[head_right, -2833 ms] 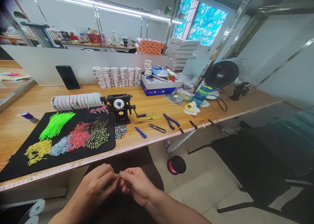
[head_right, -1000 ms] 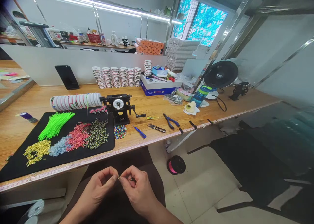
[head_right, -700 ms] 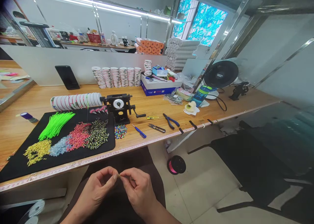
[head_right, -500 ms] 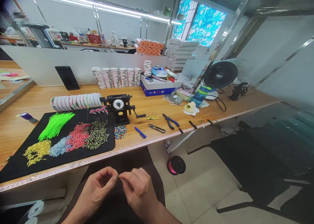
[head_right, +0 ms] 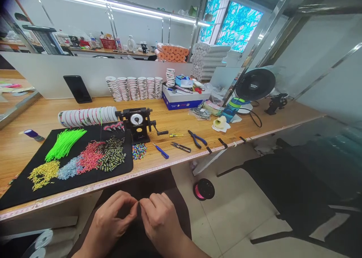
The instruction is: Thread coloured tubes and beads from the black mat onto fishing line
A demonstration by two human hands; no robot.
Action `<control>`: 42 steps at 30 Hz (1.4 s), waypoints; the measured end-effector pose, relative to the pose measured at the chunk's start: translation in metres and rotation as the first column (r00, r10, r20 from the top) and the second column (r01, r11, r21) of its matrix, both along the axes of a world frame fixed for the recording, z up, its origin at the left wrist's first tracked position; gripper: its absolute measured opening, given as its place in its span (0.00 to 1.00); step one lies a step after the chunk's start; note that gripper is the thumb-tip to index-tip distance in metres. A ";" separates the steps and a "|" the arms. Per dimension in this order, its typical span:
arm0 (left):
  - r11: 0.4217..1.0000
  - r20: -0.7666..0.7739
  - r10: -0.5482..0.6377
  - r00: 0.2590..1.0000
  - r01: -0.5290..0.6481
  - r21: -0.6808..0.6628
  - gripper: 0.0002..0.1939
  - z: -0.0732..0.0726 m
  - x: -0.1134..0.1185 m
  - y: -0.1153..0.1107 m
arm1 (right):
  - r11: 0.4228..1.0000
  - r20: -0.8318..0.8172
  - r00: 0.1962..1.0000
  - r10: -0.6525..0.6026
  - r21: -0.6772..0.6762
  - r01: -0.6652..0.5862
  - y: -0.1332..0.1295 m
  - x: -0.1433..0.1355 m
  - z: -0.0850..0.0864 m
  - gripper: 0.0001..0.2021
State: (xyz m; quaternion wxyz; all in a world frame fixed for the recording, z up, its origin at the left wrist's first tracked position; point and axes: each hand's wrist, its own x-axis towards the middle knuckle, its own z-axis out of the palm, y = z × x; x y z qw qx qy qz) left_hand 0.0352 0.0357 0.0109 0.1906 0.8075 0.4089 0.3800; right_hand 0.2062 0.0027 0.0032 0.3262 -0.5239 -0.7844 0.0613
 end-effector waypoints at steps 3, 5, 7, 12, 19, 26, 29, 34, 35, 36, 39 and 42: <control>0.994 -0.024 -0.019 1.000 0.022 0.107 0.08 0.000 0.001 -0.001 | 0.999 -0.051 0.999 0.000 -0.045 -0.002 0.000 -0.002 0.000 0.12; 0.992 -0.028 -0.039 0.999 0.042 0.119 0.08 0.001 0.001 -0.002 | 0.995 -0.132 0.991 -0.011 -0.096 -0.002 0.001 -0.001 0.002 0.10; 0.992 -0.021 -0.058 0.998 0.060 0.109 0.08 0.002 0.000 -0.002 | 0.987 -0.216 0.976 -0.035 -0.159 0.000 0.001 0.000 0.004 0.08; 0.993 0.018 -0.073 0.997 0.072 0.090 0.07 0.004 0.001 -0.003 | 0.985 -0.264 0.963 -0.047 -0.175 0.000 0.001 0.001 0.006 0.07; 0.995 0.009 -0.037 0.999 0.036 0.093 0.05 0.003 0.001 -0.003 | 0.980 -0.296 0.955 -0.012 -0.195 -0.048 0.001 0.002 0.002 0.08; 0.994 0.019 -0.023 1.000 0.021 0.104 0.06 0.002 0.001 -0.003 | 0.966 -0.394 0.919 -0.026 -0.247 -0.079 0.003 0.001 0.012 0.08; 0.993 0.033 -0.006 0.999 0.002 0.120 0.05 0.002 0.002 -0.004 | 0.946 -0.460 0.886 -0.049 -0.306 -0.106 0.003 0.001 0.016 0.08; 0.994 0.041 -0.034 0.999 0.029 0.103 0.06 -0.002 -0.001 -0.007 | 0.930 -0.548 0.827 -0.124 -0.354 -0.095 0.003 -0.001 0.021 0.07; 0.996 0.047 -0.045 0.998 0.041 0.083 0.07 -0.003 -0.002 -0.008 | 0.924 -0.567 0.812 -0.134 -0.369 -0.105 0.003 -0.002 0.021 0.07; 0.997 0.055 -0.053 0.997 0.049 0.063 0.08 -0.004 -0.002 -0.009 | 0.916 -0.592 0.794 -0.138 -0.382 -0.126 0.003 -0.002 0.022 0.07; 0.998 0.113 -0.060 0.992 0.059 0.016 0.13 -0.004 -0.005 -0.010 | 0.885 -0.686 0.715 -0.133 -0.407 -0.226 0.004 -0.001 0.020 0.07; 0.990 0.198 -0.053 0.979 0.077 -0.117 0.13 -0.001 -0.007 -0.012 | 0.836 -0.809 0.538 -0.237 -0.452 -0.311 0.008 -0.002 0.012 0.08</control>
